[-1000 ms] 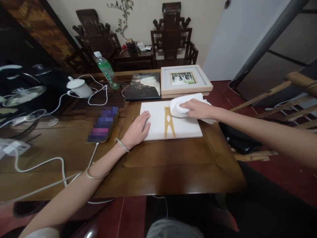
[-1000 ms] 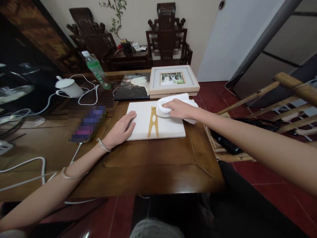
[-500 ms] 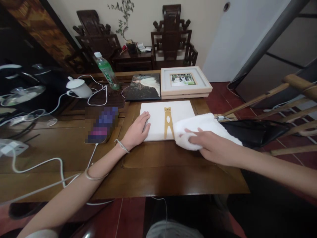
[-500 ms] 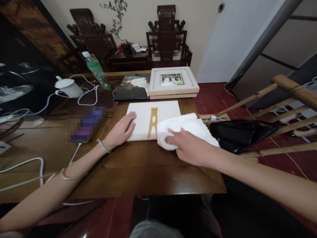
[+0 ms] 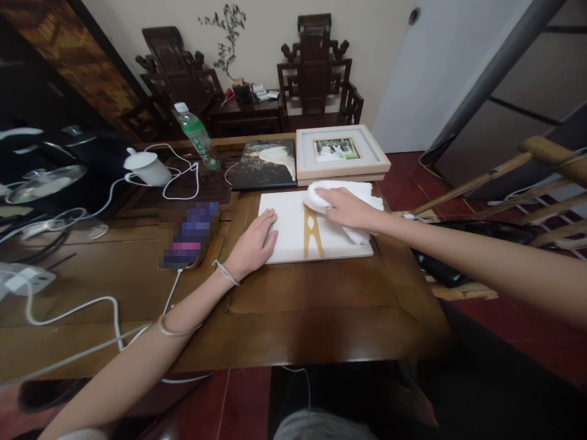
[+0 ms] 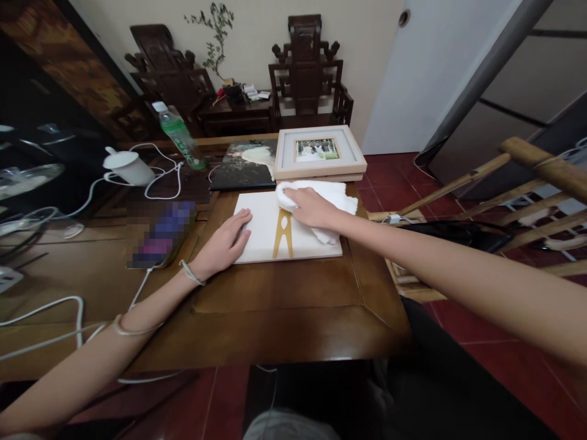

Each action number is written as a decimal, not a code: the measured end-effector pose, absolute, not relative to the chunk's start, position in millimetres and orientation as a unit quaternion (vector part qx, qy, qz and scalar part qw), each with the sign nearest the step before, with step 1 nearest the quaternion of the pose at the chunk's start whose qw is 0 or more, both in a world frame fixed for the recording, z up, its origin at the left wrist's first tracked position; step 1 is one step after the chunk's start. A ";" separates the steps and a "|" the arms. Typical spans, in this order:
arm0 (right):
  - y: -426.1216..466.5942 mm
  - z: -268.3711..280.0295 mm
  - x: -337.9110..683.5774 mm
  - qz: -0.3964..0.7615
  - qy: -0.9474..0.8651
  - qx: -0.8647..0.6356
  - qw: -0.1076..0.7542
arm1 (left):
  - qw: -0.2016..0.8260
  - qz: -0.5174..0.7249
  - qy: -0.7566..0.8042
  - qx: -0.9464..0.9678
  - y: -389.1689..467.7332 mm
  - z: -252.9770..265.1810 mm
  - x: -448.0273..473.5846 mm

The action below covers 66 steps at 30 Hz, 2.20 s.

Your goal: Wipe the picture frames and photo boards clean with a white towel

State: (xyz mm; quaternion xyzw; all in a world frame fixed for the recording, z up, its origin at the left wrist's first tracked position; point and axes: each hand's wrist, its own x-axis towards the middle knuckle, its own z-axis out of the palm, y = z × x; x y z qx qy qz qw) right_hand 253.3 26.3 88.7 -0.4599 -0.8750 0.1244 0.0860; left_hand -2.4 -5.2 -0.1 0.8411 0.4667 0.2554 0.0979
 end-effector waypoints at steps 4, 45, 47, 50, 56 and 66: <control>30.4 76.8 229.8 0.078 -0.906 -0.416 0.016 | 0.098 0.254 0.465 0.842 -5.3 -0.1 -3.0; -91.6 81.1 214.5 0.108 -0.945 -0.295 -0.089 | 0.098 0.247 0.474 0.840 -7.4 3.7 1.5; -87.6 84.8 214.4 0.117 -0.949 -0.285 -0.074 | 0.098 0.250 0.474 0.839 -6.9 2.8 0.9; -65.3 86.7 212.9 0.123 -0.946 -0.298 -0.040 | 0.106 0.257 0.470 0.838 -5.3 1.2 -0.7; -4.1 80.1 195.9 0.080 -0.918 -0.388 -0.021 | 0.148 0.280 0.467 0.826 -4.7 3.9 0.9; -19.7 70.3 178.7 0.059 -0.973 -0.221 -0.017 | 0.204 0.457 0.462 0.732 -12.0 13.0 1.5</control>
